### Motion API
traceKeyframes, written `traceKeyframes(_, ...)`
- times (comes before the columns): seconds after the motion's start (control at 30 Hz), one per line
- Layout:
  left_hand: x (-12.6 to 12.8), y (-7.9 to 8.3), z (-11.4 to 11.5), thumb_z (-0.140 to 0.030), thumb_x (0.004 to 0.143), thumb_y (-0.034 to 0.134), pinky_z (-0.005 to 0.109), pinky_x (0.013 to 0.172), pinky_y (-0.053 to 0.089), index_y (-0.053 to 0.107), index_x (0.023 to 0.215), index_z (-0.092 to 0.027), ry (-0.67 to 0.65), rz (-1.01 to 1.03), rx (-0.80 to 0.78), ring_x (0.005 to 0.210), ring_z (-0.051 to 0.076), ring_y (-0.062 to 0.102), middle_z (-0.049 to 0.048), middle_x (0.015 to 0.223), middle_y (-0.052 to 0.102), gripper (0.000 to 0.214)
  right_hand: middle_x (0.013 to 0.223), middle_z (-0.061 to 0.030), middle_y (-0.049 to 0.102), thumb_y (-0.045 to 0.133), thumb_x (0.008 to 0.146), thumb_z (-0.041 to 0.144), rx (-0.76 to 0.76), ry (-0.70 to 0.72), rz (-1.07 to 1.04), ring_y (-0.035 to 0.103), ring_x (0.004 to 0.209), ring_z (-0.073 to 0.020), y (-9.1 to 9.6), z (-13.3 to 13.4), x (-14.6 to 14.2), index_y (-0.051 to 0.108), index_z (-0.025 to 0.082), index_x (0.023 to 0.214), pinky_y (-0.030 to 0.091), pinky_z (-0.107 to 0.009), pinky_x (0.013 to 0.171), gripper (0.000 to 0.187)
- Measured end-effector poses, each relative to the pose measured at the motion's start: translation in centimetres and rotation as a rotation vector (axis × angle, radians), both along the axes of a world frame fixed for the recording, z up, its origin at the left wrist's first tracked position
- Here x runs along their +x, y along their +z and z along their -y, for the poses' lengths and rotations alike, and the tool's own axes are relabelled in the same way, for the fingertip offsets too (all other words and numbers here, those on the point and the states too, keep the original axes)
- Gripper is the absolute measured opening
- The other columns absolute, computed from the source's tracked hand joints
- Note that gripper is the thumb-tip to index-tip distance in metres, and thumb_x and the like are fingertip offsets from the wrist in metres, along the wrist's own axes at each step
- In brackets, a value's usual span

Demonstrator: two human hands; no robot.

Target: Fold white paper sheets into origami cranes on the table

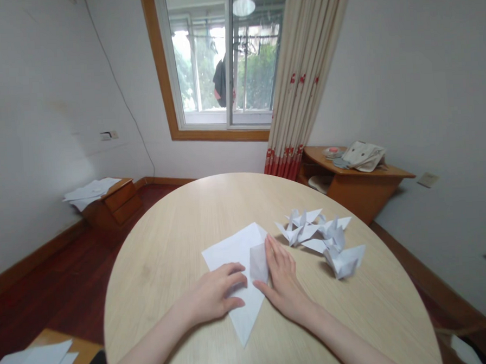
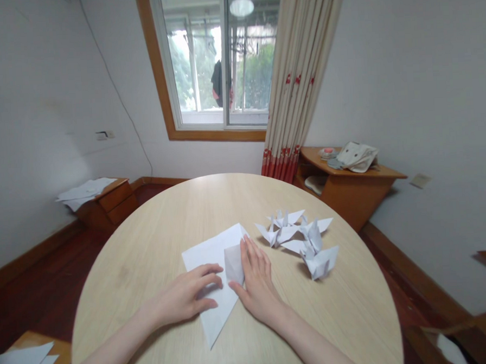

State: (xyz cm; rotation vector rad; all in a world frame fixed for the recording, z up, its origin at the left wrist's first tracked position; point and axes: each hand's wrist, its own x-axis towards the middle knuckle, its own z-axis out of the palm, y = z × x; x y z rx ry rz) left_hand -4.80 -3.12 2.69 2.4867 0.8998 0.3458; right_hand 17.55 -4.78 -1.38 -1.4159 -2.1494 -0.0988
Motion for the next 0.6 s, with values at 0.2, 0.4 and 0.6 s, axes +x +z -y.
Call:
traceKeyframes(0.2,-0.22,-0.59,-0.22,-0.028,0.09,0.061,0.047,0.107,0.037,0.06,0.125,-0.032,-0.073,-0.059,0.054,0.133,0.03,0.041,0.0075,0.144,0.046,0.035,0.157,-0.0166,0.016,0.054,0.089,0.037,-0.095,-0.075,-0.013,0.022,0.141,-0.0344,-0.38,-0.29,0.15,-0.022,0.026,0.148,0.027,-0.054,0.106,0.096)
traceKeyframes(0.4,0.17,-0.58,0.2,-0.028,0.094,0.054,0.052,0.107,0.037,0.052,0.134,-0.035,-0.084,-0.136,0.136,0.137,0.034,0.034,0.0078,0.149,0.04,0.041,0.157,-0.0148,0.018,0.056,0.088,0.036,-0.122,-0.099,-0.052,0.024,0.14,-0.0336,-0.7,-0.6,0.28,-0.016,0.028,0.149,0.028,-0.053,0.106,0.096)
traceKeyframes(0.6,0.46,-0.85,0.42,-0.032,0.095,0.052,0.053,0.107,0.037,0.045,0.14,-0.034,-0.072,-0.205,0.202,0.136,0.034,0.036,0.0083,0.149,0.04,0.045,0.157,-0.0129,0.018,0.053,0.09,0.037,-0.091,-0.018,-0.094,0.021,0.142,-0.0305,-0.84,-0.87,0.69,-0.008,0.029,0.151,0.025,-0.052,0.109,0.086)
